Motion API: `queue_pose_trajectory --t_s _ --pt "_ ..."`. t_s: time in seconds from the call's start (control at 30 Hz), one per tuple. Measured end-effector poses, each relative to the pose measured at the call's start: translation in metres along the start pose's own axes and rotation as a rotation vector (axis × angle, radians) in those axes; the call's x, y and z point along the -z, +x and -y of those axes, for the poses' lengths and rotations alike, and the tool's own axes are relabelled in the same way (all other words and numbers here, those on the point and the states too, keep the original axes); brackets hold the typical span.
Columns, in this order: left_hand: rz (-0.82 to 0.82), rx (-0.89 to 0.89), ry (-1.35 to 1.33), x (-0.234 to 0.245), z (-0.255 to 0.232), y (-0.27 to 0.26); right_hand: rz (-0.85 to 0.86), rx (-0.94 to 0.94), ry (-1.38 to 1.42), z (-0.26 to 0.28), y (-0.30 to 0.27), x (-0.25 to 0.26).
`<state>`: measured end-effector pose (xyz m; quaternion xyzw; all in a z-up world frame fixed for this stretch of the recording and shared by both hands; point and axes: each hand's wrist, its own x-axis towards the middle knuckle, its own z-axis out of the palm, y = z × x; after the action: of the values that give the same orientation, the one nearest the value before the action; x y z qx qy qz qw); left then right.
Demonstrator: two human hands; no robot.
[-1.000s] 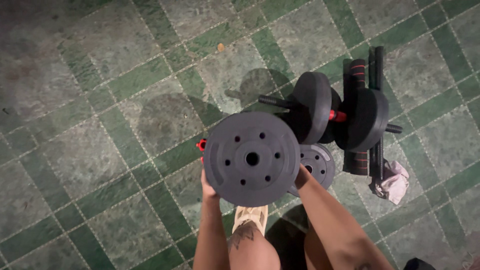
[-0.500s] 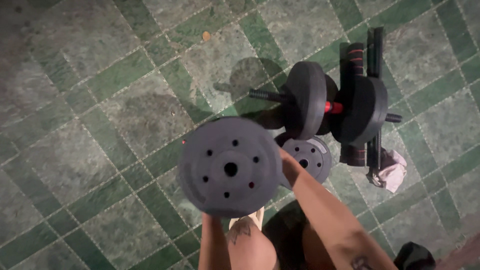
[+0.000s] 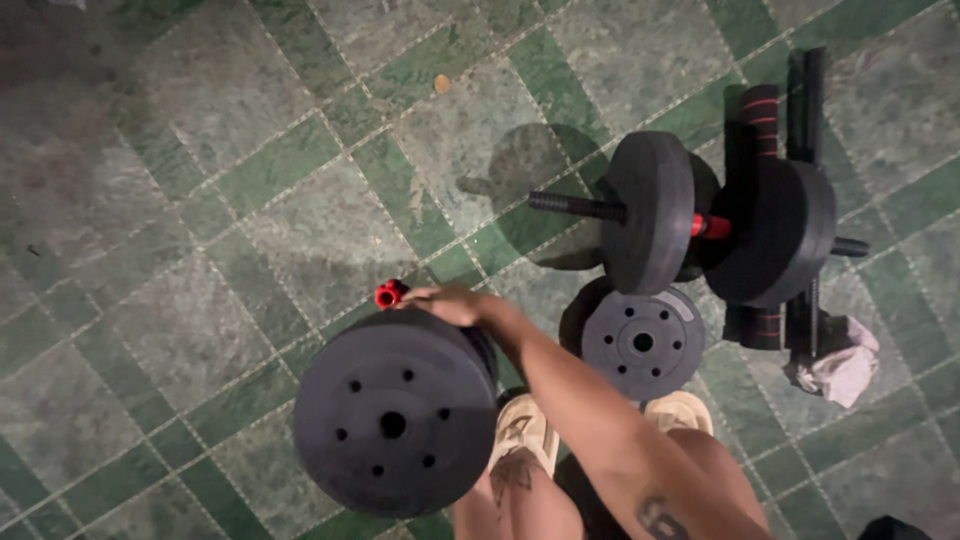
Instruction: The person assembles two adjustable dumbbells by sliding weight plates onto the bars and securing them with red collars. The person then places the completed dumbbells on the floor.
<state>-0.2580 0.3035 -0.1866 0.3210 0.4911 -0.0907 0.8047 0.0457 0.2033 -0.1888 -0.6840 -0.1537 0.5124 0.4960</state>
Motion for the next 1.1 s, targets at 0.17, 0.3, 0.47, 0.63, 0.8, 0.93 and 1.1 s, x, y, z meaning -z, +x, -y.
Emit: queue_pose_trajectory --t_s 0.17,0.3,0.47,0.63,0.8,0.93,1.1 --pt "-0.075 -0.015 0.027 0.004 0.01 -0.012 0.053 0.002 0.265 0.008 0.029 -0.009" --pt "-0.125 -0.068 0.05 0.008 0.003 -0.026 -0.098 0.082 0.69 -0.001 0.027 -0.027" --pt "-0.201 -0.226 0.103 0.009 -0.04 -0.058 -0.349 0.06 0.604 -0.003 -0.032 -0.038" --pt "-0.315 -0.55 0.185 -0.009 -0.103 -0.095 -0.513 0.036 0.512 -0.03 -0.109 -0.051" --pt "-0.592 -0.74 0.331 -0.048 -0.168 -0.126 -0.776 0.223 0.715 -0.018 -0.148 -0.082" --pt "-0.374 -0.781 0.445 -0.051 -0.192 -0.121 -0.984 0.313 0.432 0.031 -0.184 -0.106" --pt "-0.255 -0.726 0.666 -0.03 -0.199 -0.076 -1.107 0.315 0.235 0.089 -0.199 -0.122"
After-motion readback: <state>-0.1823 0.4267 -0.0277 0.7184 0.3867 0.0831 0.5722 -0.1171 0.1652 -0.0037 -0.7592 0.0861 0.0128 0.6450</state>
